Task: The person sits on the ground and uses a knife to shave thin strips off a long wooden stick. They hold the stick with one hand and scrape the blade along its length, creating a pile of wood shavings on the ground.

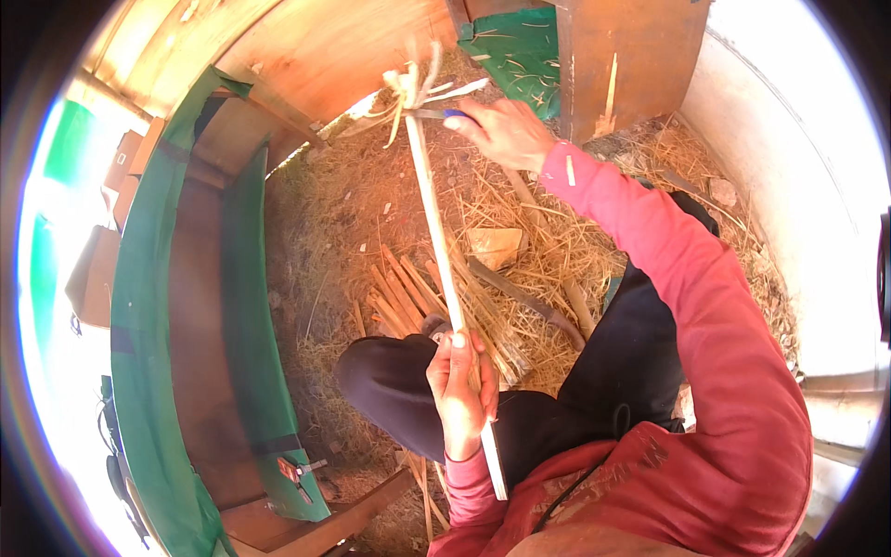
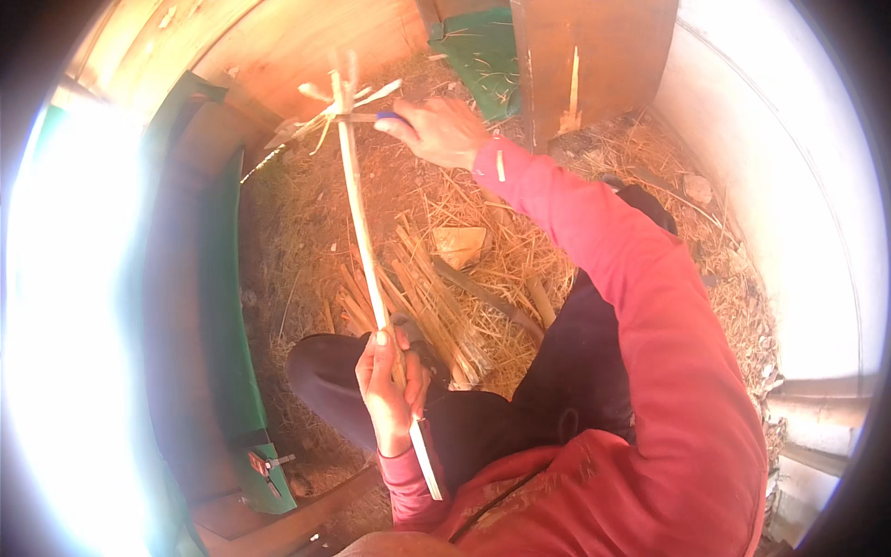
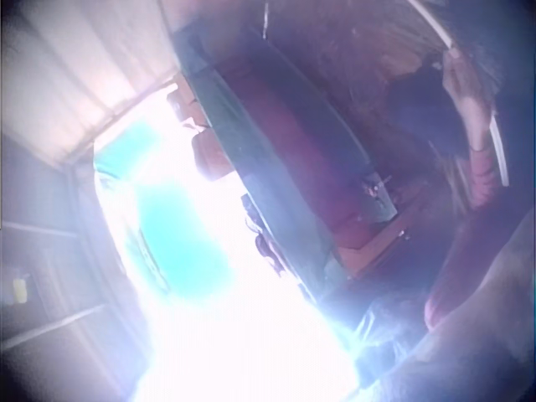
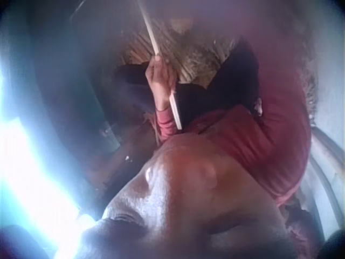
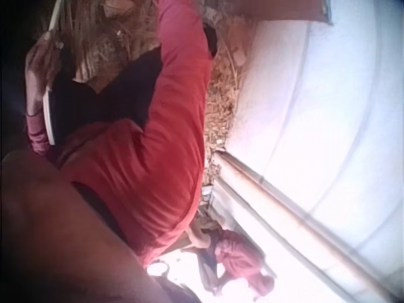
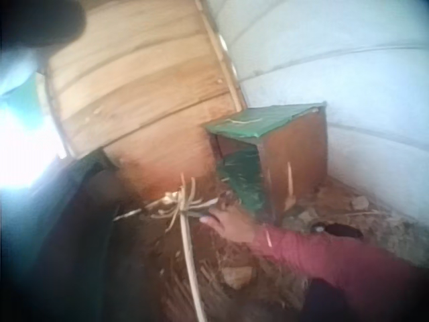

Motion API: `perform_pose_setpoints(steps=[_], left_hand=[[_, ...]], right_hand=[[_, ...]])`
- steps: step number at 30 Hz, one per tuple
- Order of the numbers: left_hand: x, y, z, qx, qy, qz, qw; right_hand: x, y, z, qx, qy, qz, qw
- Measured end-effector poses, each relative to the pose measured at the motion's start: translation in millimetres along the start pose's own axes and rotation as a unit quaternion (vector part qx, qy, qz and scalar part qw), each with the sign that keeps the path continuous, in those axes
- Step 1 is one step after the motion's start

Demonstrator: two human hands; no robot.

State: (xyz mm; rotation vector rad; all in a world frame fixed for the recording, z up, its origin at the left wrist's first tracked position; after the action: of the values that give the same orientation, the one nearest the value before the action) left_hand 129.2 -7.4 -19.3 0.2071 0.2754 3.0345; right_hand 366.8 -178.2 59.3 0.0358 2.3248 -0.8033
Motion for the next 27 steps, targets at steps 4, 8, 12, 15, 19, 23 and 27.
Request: perform_pose_setpoints(steps=[4, 8, 12, 15, 19, 23, 27], left_hand=[[-9, 5, -2, 0.036, -0.009, -0.013, 0.999], [-14, -4, 0, 0.034, 0.003, -0.002, 0.999], [-13, -1, 4, 0.035, 0.005, -0.006, 0.999], [-12, 4, 5, 0.063, -0.009, -0.007, 0.998], [7, 3, 2, 0.135, -0.019, -0.056, 0.989], [18, -13, -1, 0.160, -0.032, 0.002, 0.987], [3, -18, -2, 0.150, -0.031, 0.021, 0.988]], right_hand=[[11, 23, 11, -0.270, 0.089, -0.108, 0.953], [36, 47, -34, -0.242, 0.002, -0.202, 0.949], [48, 5, -92, 0.004, -0.180, -0.067, 0.981], [41, 4, -77, 0.126, -0.183, 0.001, 0.975], [2, -39, 14, 0.270, -0.016, 0.150, 0.951], [1, -66, -10, 0.091, 0.016, 0.150, 0.984], [32, -18, -63, -0.088, -0.089, -0.029, 0.992]])
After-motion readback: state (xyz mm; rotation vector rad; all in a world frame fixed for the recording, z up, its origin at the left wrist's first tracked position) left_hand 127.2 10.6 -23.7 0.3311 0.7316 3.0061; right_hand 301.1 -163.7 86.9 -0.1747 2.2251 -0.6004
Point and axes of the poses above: each hand's wrist, its own x-axis away from the middle knuckle, its own y-axis out of the palm, z = x × y, the point moved 10 cm from there along -x, towards the middle knuckle, and after that the axes turned 11 degrees about -x, right-handed, at the moved point
